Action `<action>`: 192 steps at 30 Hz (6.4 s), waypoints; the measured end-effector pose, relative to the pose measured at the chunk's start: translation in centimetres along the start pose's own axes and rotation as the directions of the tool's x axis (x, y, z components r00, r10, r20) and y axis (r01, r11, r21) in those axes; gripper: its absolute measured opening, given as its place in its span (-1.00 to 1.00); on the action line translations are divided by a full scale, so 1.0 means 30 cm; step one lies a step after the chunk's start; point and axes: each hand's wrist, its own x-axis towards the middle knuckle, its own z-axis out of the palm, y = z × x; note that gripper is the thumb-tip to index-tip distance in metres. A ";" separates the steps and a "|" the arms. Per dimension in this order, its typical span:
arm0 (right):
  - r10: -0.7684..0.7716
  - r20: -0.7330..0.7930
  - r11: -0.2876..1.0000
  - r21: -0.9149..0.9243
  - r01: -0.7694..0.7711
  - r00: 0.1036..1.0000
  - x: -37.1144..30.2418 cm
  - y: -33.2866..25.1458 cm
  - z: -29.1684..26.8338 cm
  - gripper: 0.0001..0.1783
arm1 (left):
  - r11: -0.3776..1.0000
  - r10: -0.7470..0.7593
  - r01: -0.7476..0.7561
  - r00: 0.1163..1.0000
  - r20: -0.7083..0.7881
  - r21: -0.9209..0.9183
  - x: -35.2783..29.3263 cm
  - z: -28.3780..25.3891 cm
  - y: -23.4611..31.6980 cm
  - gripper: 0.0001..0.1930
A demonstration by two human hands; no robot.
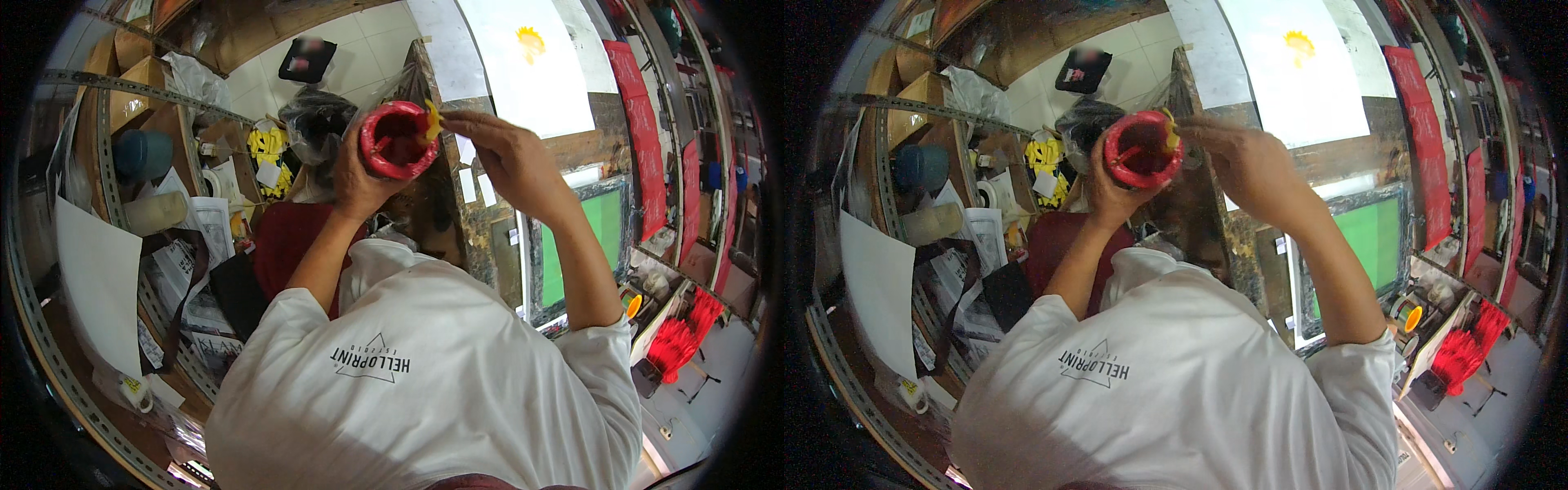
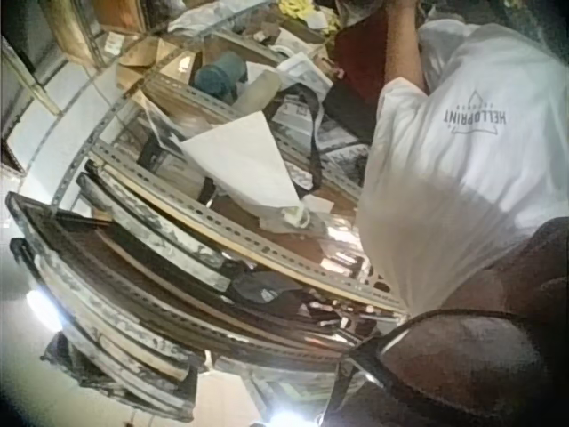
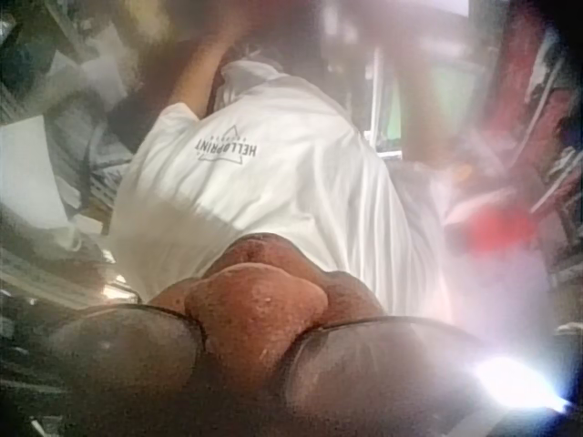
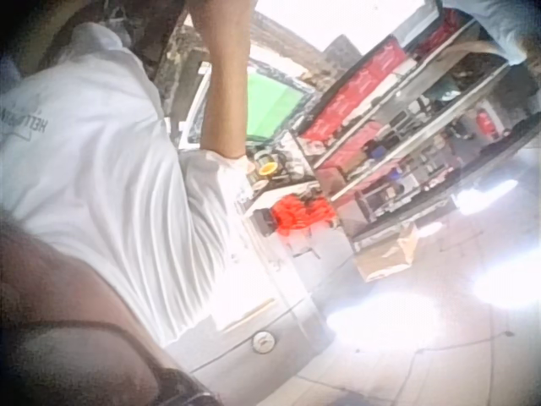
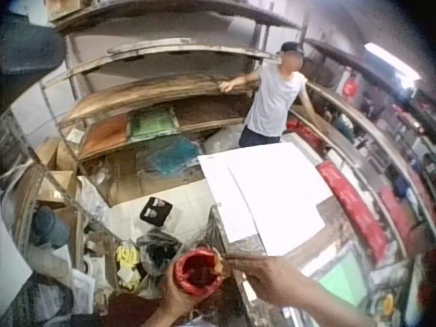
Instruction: The person aligns a white sheet under a screen printing frame, pours red ink onto the screen, and uses a squeegee to pull the ink across the mesh. They lift the frame to reveal a printed design and repeat the process on additional sheets.
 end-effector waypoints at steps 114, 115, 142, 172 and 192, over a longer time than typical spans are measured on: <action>0.526 -0.824 0.530 0.124 -0.839 0.210 -1.226 -0.200 -0.072 -0.78 | 0.584 0.797 0.009 0.182 0.576 -0.812 -0.230 0.880 0.802 0.22; 0.540 -0.815 0.561 0.164 -0.811 0.209 -1.219 -0.204 -0.066 -0.79 | 0.593 0.793 0.011 0.166 0.586 -0.805 -0.227 0.880 0.794 0.23; 0.580 -0.807 0.503 0.464 -0.729 -0.114 -1.207 -0.182 0.379 0.46 | 0.716 0.681 0.270 -0.066 0.729 -0.644 -0.317 0.794 0.809 0.24; 0.454 -0.837 0.527 -0.024 -0.850 0.305 -1.787 0.777 -0.191 0.26 | 0.141 -0.420 0.823 -0.453 0.786 0.550 -0.442 0.975 0.539 -0.21; 0.663 -0.571 0.431 -0.238 -0.871 0.484 -1.793 1.049 -0.251 0.34 | -0.157 -0.552 0.927 -0.369 0.747 0.342 -0.469 1.079 0.516 0.21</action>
